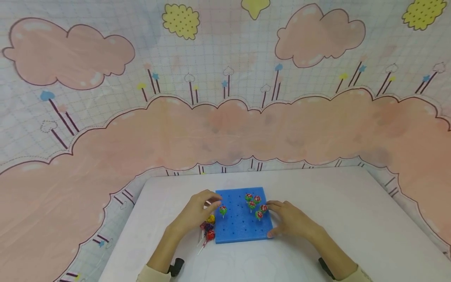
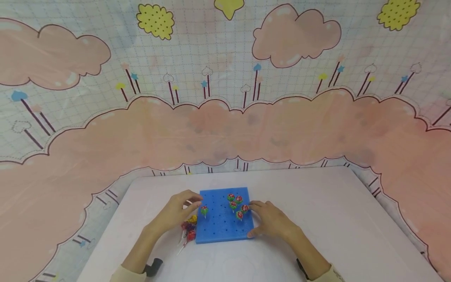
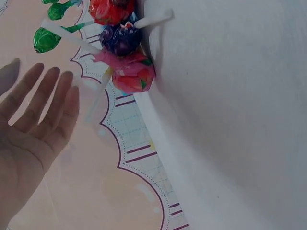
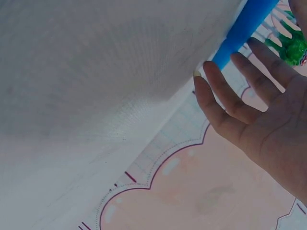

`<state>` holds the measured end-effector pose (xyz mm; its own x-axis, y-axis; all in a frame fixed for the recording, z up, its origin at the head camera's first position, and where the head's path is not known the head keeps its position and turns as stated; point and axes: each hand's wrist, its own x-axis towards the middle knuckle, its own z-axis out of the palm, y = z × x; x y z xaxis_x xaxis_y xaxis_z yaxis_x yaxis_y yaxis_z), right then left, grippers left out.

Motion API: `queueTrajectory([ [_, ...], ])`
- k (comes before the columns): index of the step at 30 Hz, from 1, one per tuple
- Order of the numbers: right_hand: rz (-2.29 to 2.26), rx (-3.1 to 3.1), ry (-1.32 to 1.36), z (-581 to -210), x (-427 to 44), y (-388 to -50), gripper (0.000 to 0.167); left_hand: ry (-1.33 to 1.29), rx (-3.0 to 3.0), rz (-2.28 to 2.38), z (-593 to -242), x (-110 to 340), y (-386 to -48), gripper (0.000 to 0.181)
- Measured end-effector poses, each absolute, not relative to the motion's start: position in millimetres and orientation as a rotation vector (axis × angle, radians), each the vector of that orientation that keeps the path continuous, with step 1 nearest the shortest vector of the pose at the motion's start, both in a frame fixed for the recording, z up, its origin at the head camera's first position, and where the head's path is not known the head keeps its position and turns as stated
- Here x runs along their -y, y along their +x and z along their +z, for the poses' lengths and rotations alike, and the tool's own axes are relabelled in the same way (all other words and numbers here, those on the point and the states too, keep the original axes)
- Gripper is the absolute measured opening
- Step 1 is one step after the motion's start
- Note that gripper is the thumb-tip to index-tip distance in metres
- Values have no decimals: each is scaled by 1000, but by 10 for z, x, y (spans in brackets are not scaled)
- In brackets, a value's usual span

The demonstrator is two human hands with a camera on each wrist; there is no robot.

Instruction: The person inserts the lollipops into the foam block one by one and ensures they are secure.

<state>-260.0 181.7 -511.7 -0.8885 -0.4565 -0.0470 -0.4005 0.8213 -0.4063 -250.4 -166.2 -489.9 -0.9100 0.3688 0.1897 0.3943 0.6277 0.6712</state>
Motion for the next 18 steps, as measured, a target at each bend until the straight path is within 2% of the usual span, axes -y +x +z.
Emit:
queueTrajectory([
  [7,-587,-2863,-676,-5080,-1808,-2584,95,-607,2966,-995,-4869,1717,-2498,16],
  [18,-598,-2856,-645,-5092,-1799,-2585,96,-579,3106,-765,-4965,1726,-2475,16],
])
